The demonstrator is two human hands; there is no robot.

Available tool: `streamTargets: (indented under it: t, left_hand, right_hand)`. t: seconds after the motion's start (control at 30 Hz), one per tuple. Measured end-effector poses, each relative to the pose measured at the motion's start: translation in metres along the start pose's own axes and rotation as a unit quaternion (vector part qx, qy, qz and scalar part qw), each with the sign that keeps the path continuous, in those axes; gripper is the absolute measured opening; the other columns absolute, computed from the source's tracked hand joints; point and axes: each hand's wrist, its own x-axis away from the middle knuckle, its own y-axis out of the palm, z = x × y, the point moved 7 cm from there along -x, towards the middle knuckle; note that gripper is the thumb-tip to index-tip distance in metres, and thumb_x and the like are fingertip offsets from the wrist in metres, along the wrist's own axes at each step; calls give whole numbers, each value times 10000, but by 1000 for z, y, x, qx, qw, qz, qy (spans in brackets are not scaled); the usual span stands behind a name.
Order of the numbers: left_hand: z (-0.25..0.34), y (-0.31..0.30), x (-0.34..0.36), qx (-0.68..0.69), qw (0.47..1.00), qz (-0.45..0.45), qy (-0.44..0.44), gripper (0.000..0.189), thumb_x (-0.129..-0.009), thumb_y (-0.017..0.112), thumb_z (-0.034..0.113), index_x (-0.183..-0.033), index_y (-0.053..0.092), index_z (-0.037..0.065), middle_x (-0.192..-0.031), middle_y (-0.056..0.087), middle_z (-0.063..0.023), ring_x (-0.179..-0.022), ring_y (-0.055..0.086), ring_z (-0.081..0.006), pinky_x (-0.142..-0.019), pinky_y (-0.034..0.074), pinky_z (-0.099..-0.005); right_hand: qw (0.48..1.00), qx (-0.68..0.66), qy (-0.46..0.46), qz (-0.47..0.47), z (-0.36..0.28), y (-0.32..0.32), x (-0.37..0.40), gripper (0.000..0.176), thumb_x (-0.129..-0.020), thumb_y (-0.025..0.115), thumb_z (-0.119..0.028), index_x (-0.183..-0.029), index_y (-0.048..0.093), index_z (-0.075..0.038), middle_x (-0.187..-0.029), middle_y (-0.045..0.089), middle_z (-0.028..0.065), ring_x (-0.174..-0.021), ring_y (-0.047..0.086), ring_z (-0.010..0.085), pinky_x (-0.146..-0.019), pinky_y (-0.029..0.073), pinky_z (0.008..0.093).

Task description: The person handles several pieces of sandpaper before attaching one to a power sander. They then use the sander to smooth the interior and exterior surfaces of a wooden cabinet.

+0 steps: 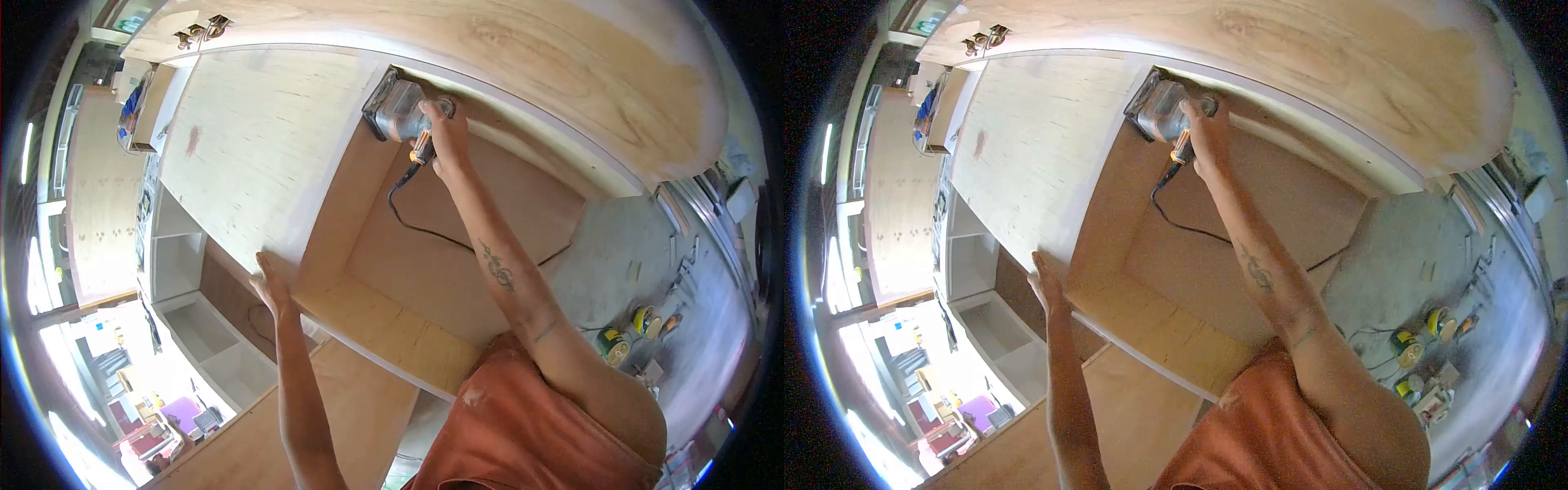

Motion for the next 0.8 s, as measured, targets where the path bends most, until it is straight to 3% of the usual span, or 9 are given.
streamTargets:
  t: [0.1, 0.33, 0.43, 0.5, 0.6, 0.73, 0.8]
  left_hand:
    - [-1, 0, -3, 6, 999, 14, 39, 567, -975, 509, 515, -649, 443, 56, -631, 444, 0, -571, 405, -136, -515, 373, -361]
    - [5, -1, 8, 15, 1000, 10, 8, 561, -974, 506, 522, -697, 512, 34, -677, 496, -14, -619, 442, -136, -562, 407, -360]
    - [6, 2, 6, 31, 999, -19, 36, 555, -973, 509, 524, -726, 535, 27, -699, 508, -19, -628, 453, -138, -566, 416, -349]
    - [4, 9, 5, 70, 994, -82, -3, 576, -970, 512, 524, -755, 460, -9, -762, 516, -88, -685, 502, -174, -619, 459, -378]
    - [7, 7, 7, 38, 997, -61, -4, 553, -974, 513, 509, -736, 410, 20, -730, 486, -64, -627, 443, -155, -542, 410, -379]
    - [20, 5, 15, 8, 997, -76, -16, 540, -981, 506, 495, -756, 432, 9, -760, 501, -75, -654, 461, -160, -576, 429, -373]
    - [28, 6, 23, 52, 998, -28, 2, 529, -988, 498, 481, -792, 461, -8, -781, 501, -77, -679, 469, -165, -599, 436, -375]
  right_hand:
    - [1000, -6, -21, -14, -7, 2, 0, 588, -808, 701, -209, -1272, 401, -7, -1005, 562, 167, -641, 634, 234, -428, 549, 335]
    - [1000, 0, -16, -15, -7, 3, 0, 606, -806, 702, -220, -1275, 391, 5, -1013, 562, 172, -661, 640, 232, -430, 551, 329]
    - [1000, 2, -5, -15, -7, 2, 1, 545, -802, 708, -221, -1222, 421, -25, -1023, 558, 144, -730, 637, 226, -479, 566, 355]
    - [1000, 3, 10, -11, -5, 3, 4, 487, -797, 713, -219, -1173, 448, -58, -1033, 554, 114, -793, 634, 221, -525, 580, 382]
    - [1000, 21, -15, -4, 5, 2, 27, 440, -819, 709, -198, -1165, 454, -103, -1021, 559, 108, -748, 632, 202, -497, 565, 352]
    - [998, 43, -39, -8, 29, 13, 74, 375, -852, 694, -164, -1132, 456, -92, -940, 553, 77, -681, 605, 141, -455, 512, 298]
    - [997, 57, -41, -8, 41, 15, 93, 373, -854, 694, -160, -1128, 455, -81, -929, 552, 74, -673, 594, 129, -455, 502, 289]
